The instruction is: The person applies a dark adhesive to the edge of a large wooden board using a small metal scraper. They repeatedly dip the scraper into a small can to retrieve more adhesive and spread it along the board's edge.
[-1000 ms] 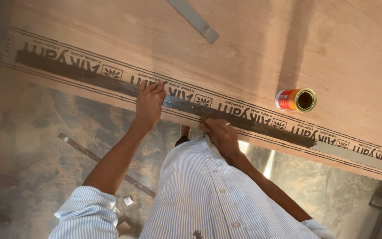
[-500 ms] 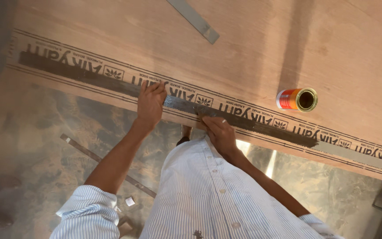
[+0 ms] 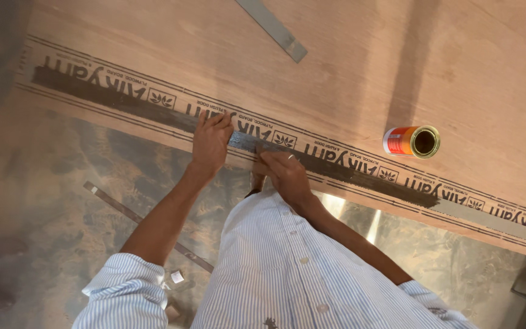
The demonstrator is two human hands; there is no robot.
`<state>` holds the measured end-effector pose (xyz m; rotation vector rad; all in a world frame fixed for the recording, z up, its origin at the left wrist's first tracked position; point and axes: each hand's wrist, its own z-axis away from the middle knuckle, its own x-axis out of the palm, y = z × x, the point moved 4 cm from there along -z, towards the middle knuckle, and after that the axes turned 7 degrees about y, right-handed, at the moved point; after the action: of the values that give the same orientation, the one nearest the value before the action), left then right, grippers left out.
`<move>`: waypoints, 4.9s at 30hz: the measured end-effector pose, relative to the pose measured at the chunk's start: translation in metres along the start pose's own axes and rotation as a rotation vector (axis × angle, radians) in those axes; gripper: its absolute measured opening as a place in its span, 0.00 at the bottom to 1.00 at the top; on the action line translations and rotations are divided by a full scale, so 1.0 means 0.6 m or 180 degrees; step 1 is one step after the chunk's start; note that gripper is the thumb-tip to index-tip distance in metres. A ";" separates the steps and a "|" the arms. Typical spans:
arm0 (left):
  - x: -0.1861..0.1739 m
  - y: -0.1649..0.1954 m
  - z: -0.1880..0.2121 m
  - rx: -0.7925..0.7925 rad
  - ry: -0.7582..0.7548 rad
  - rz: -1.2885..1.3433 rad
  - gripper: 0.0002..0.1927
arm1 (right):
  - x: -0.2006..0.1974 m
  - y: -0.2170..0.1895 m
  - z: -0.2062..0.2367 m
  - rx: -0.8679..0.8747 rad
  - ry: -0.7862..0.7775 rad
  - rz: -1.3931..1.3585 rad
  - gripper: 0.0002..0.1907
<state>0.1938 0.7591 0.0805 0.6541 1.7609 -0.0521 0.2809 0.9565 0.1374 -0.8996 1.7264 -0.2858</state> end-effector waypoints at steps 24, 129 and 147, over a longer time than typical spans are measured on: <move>0.007 -0.001 0.001 -0.0101 0.0030 0.0198 0.11 | -0.094 0.081 0.095 0.0543 0.0063 0.0415 0.16; 0.110 0.387 -0.015 0.0220 -0.0581 -0.1294 0.10 | -0.844 0.660 0.714 0.1074 -0.1138 0.0815 0.27; 0.104 0.329 -0.060 0.0095 -0.1825 -0.1557 0.32 | -0.867 0.554 0.537 0.1984 0.1978 -0.0394 0.10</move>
<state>0.2422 0.9632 0.0939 0.1812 1.3215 -0.5492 0.4813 1.6212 0.1965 -0.4683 1.9507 -1.2136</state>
